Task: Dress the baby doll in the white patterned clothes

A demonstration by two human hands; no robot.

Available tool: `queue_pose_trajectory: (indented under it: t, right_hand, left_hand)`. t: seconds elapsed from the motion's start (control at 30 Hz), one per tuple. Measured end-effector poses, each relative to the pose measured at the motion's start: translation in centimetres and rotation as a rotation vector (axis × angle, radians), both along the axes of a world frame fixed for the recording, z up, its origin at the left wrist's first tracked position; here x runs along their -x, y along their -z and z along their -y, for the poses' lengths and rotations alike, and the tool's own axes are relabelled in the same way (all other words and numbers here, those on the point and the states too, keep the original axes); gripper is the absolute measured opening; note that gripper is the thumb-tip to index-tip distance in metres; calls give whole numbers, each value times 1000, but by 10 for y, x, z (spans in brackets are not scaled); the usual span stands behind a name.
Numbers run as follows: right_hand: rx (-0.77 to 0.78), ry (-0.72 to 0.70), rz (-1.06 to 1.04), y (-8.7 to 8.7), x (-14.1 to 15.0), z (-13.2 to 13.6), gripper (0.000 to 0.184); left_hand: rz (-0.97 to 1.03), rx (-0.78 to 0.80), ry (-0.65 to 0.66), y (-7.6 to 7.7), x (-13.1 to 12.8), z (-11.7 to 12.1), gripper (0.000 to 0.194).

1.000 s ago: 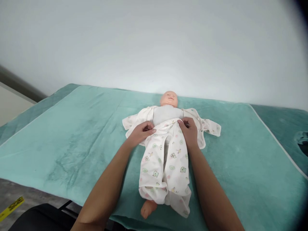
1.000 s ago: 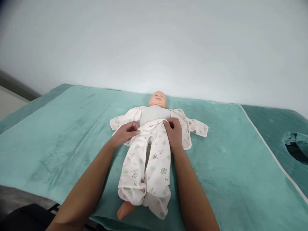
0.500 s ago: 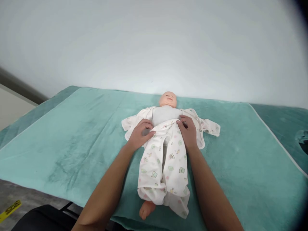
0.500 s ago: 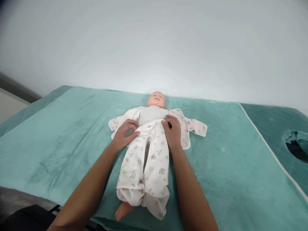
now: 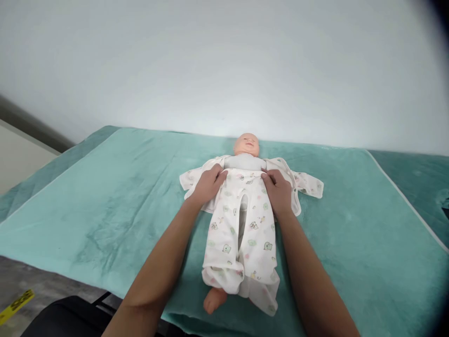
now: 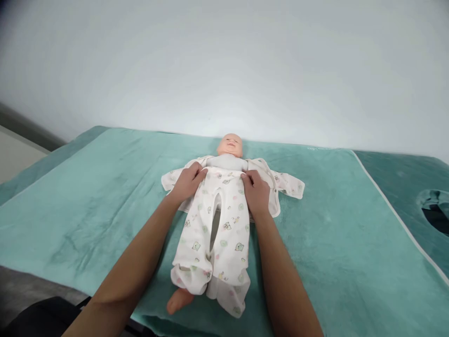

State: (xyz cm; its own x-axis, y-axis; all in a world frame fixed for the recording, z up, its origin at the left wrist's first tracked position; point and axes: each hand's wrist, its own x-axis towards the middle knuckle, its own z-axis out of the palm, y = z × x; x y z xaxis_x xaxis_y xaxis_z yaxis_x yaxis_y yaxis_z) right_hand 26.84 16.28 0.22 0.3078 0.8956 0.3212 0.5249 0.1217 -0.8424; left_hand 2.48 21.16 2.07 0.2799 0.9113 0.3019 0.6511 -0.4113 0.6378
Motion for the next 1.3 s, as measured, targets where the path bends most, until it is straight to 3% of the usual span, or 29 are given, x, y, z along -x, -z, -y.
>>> queue_pose_trajectory:
  t: [0.13,0.27,0.5,0.6,0.73,0.87,1.0,1.17,1.3]
  right_hand:
    - [36,120,5,1,-5,-8,21]
    - [24,179,-77,8,-6,-19,18]
    - [-51,89,57,14,-8,-16,20]
    - [77,5,56,8,-18,-4,35]
    - [341,-304,-59,-4,-36,7,48]
    - [470,-573,-301,-13,-49,8,31]
    - [462,-676,-490,-13,-51,8,25]
    - [398,-615,-586,-5,-44,5,22]
    - [304,-513,-510,5,-39,-1,21]
  left_hand:
    - [-30,17,-135,5,-14,-19,25]
    - [35,124,-223,11,-18,-13,26]
    - [223,383,-48,-10,2,15,35]
    - [354,622,120,-14,14,18,33]
    - [431,843,318,-12,26,12,13]
    - [426,816,430,-12,30,11,28]
    - [471,794,435,-7,32,12,42]
    - [523,787,394,3,31,10,31]
    - [517,656,336,5,24,13,20]
